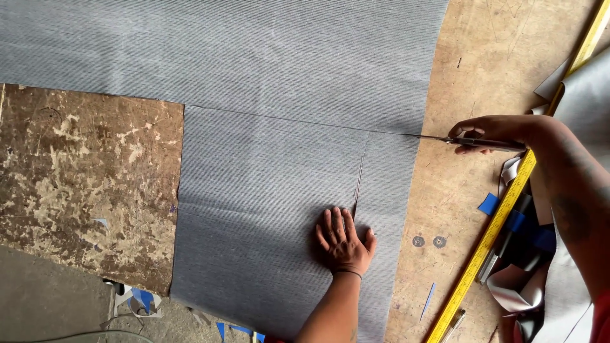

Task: Cutting large pieces of upholstery fabric into specific patterns using scissors on a workbench.

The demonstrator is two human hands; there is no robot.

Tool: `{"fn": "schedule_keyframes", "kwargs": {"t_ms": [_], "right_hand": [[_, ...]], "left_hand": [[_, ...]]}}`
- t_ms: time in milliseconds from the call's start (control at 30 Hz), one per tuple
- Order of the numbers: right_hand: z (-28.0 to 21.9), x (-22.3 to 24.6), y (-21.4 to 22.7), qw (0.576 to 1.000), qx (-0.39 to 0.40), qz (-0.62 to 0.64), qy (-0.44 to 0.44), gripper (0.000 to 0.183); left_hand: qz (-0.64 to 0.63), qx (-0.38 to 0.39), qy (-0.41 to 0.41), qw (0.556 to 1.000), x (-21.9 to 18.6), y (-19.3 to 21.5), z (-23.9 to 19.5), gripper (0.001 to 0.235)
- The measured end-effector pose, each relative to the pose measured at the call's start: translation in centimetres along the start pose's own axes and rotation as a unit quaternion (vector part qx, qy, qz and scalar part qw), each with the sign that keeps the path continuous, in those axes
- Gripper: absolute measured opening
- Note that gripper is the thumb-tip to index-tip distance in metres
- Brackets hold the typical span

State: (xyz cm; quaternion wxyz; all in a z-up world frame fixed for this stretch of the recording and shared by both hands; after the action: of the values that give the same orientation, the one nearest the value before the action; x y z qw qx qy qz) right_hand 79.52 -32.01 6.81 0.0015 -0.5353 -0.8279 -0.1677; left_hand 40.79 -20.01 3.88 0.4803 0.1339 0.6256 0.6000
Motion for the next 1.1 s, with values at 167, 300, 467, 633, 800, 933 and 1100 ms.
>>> {"fn": "schedule_keyframes", "kwargs": {"t_ms": [167,300,467,633,800,933,1100], "right_hand": [[-0.2,2.1,0.0,0.999,0.001,-0.005,0.031,0.038],[1.3,1.0,-0.3,0.998,0.017,0.052,0.037,0.037],[0.3,1.6,0.1,1.000,-0.002,0.012,0.017,0.040],[-0.5,3.0,0.1,1.000,-0.010,-0.024,0.018,0.040],[0.3,4.4,-0.3,0.999,-0.007,0.012,0.038,0.035],[-1.4,6.1,0.3,0.998,-0.028,-0.037,0.034,0.030],[-1.8,6.6,0.6,0.998,-0.028,-0.054,0.020,0.032]], "left_hand": [[0.003,0.011,0.002,1.000,0.0,0.1,0.1,0.074],[0.001,0.004,0.004,1.000,-0.2,0.4,0.4,0.073],[-0.007,0.016,0.011,1.000,0.0,-0.1,0.1,0.073],[0.001,0.018,0.011,1.000,0.0,-0.1,0.1,0.075],[0.002,0.044,0.023,0.999,0.1,-0.5,-0.1,0.076],[0.002,0.029,0.016,0.999,0.0,-0.1,0.1,0.075],[-0.005,0.026,0.012,1.000,0.0,-0.2,0.0,0.075]]}}
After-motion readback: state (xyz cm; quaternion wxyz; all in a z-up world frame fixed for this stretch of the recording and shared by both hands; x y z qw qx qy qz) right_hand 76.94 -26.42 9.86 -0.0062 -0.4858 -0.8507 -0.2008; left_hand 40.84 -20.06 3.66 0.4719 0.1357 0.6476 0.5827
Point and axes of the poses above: each hand's wrist, its own z-axis towards the middle knuckle, its own y-axis out of the back of the hand, x = y × z, the point moved 6 cm from there along z, towards the middle knuckle, and after that the axes turned 12 degrees about -z, right-handed, at the moved point
